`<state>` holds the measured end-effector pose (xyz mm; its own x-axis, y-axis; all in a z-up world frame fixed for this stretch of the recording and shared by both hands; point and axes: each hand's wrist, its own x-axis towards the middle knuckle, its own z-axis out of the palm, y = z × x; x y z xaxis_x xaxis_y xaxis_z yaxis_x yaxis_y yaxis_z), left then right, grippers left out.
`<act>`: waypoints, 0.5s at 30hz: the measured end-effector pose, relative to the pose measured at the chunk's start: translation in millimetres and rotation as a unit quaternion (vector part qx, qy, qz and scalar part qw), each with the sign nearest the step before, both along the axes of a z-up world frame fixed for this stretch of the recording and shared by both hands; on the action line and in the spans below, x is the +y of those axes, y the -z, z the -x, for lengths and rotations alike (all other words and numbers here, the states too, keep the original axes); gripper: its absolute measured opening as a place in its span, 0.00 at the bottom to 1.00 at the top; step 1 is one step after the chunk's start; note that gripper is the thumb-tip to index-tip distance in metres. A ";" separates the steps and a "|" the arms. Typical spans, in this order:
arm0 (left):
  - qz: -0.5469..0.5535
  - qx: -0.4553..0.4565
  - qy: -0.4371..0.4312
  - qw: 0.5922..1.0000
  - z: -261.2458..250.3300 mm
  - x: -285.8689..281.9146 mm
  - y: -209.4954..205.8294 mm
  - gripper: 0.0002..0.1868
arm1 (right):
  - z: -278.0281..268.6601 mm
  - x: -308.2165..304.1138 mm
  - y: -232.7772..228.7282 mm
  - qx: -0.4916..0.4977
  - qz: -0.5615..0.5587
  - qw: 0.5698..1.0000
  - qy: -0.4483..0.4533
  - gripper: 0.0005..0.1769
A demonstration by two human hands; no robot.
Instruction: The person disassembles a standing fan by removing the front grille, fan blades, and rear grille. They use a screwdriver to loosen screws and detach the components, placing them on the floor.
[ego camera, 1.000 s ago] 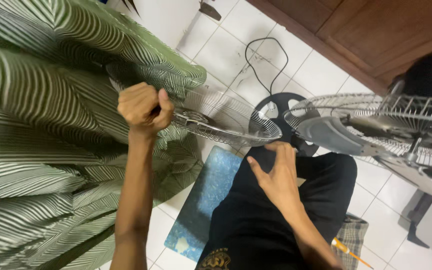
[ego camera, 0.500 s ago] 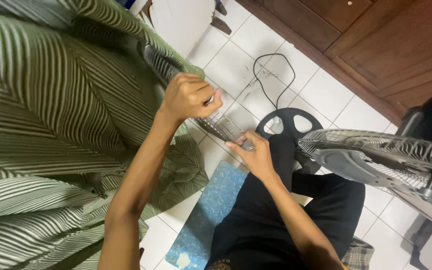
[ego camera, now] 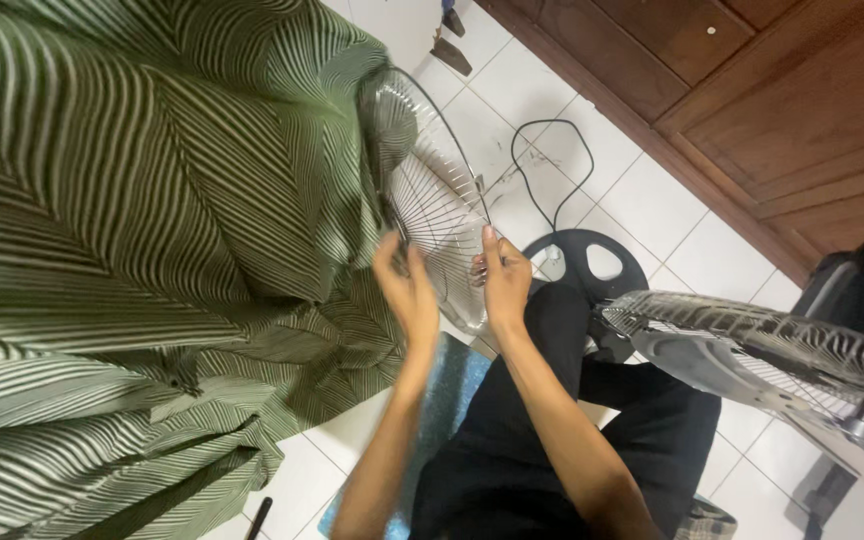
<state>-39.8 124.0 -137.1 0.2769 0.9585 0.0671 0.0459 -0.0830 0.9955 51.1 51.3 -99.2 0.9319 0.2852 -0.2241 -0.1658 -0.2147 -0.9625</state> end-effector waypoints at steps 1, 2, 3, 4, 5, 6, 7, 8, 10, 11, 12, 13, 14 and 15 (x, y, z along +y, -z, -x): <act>0.108 -0.069 -0.011 0.992 19.3 -30.5 25.5 0.24 | 0.2 4.8 3.1 0.022 -0.013 1.000 0.009 0.29; 0.133 -0.060 -0.050 0.988 31.6 -48.0 51.7 0.26 | 0.6 9.1 6.3 0.044 -0.026 0.999 0.018 0.30; 0.231 -0.028 -0.066 0.970 47.6 -71.9 74.1 0.27 | 0.4 12.5 9.9 0.058 -0.037 0.997 0.028 0.29; 0.326 0.004 -0.082 0.942 61.7 -93.7 93.2 0.28 | -0.7 17.1 14.0 0.073 -0.049 0.995 0.039 0.29; 0.367 0.009 -0.046 0.929 77.3 -115.9 107.0 0.29 | -0.7 19.3 18.1 0.089 -0.058 0.993 0.049 0.28; 0.406 0.013 -0.010 0.914 88.1 -129.8 118.3 0.32 | -2.4 21.4 22.1 0.089 -0.069 0.992 0.049 0.28; 0.489 -0.003 0.022 0.872 94.6 -133.9 128.0 0.34 | -4.9 25.4 26.3 0.089 -0.082 0.991 0.049 0.27; 0.567 -0.021 0.053 0.822 99.8 -135.4 133.4 0.37 | -5.9 28.9 30.3 0.090 -0.095 0.990 0.048 0.27; 0.668 -0.079 0.098 0.734 94.4 -123.1 138.2 0.43 | -8.7 38.5 37.1 0.099 -0.102 0.988 0.060 0.26; 0.696 -0.116 0.112 0.700 88.6 -115.4 138.1 0.46 | -10.8 41.5 41.4 0.103 -0.105 0.987 0.069 0.26; 0.721 -0.153 0.127 0.663 82.2 -107.4 137.4 0.49 | -12.9 44.9 46.7 0.112 -0.118 0.984 0.076 0.26; 0.721 -0.192 0.109 0.657 76.5 -100.3 136.3 0.46 | -14.0 47.2 52.8 0.121 -0.131 0.980 0.084 0.26; 0.719 -0.231 0.092 0.649 70.8 -92.9 135.7 0.45 | -15.7 48.7 59.7 0.129 -0.143 0.977 0.093 0.25; 0.716 -0.269 0.073 0.640 66.0 -86.3 135.7 0.43 | -17.8 48.5 67.3 0.139 -0.150 0.974 0.097 0.24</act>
<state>-105.7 37.8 -272.8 0.6767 0.1094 -0.7281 -0.2386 0.9681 -0.0763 68.9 99.9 -166.5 0.8899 0.2009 -0.4095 -0.4387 0.1313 -0.8890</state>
